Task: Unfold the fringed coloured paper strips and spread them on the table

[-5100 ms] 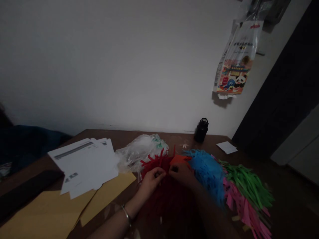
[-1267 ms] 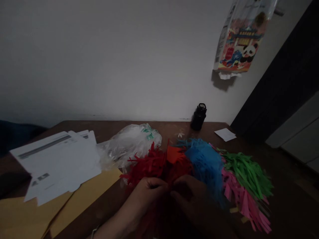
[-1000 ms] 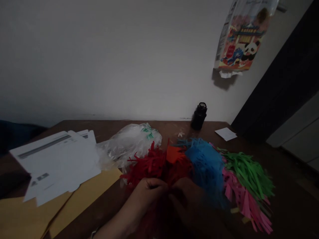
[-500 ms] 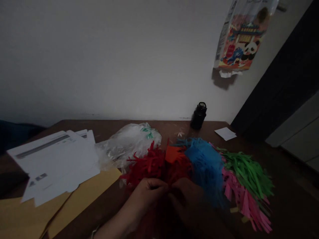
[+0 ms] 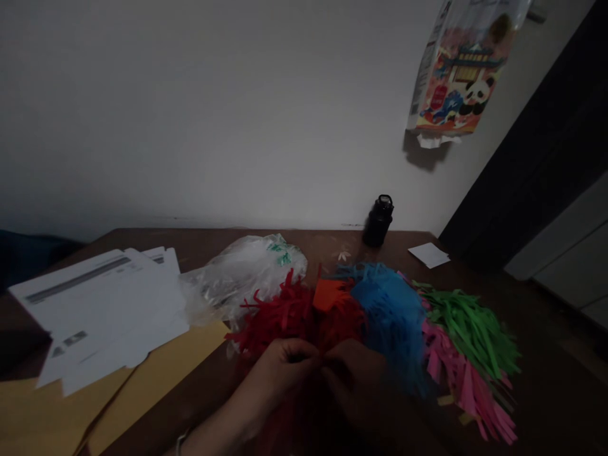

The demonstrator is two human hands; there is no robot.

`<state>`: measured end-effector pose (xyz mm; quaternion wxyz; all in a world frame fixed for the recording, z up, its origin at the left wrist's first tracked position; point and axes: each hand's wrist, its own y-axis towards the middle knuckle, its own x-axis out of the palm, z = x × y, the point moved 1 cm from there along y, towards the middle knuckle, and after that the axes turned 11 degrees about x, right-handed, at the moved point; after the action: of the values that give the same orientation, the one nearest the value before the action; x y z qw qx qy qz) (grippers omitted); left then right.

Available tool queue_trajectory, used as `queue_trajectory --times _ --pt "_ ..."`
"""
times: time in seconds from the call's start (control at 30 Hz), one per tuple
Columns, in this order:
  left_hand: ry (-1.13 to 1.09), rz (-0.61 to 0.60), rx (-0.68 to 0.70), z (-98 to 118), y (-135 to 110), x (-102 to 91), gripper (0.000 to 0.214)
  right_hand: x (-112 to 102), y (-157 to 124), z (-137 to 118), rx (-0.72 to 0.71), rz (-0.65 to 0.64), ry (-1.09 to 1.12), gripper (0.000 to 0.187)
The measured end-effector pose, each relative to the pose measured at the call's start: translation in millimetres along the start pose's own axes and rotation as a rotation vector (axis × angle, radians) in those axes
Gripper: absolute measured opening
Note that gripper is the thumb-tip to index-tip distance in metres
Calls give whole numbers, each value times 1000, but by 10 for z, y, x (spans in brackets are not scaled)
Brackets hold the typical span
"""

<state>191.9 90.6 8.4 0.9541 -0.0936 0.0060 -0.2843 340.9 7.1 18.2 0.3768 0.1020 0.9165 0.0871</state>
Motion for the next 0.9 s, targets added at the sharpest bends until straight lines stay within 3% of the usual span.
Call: queue_trajectory --times 0.3,0.57,0.9 --pt "-113 -29 54 -48 -26 4 18 -93 55 -75 207 -70 106 9" --pt "-155 -71 44 -114 -6 -6 19 -70 135 -50 385 -151 382 11" --pt "-128 -50 58 -59 -29 26 17 -92 149 -34 475 -191 492 13"
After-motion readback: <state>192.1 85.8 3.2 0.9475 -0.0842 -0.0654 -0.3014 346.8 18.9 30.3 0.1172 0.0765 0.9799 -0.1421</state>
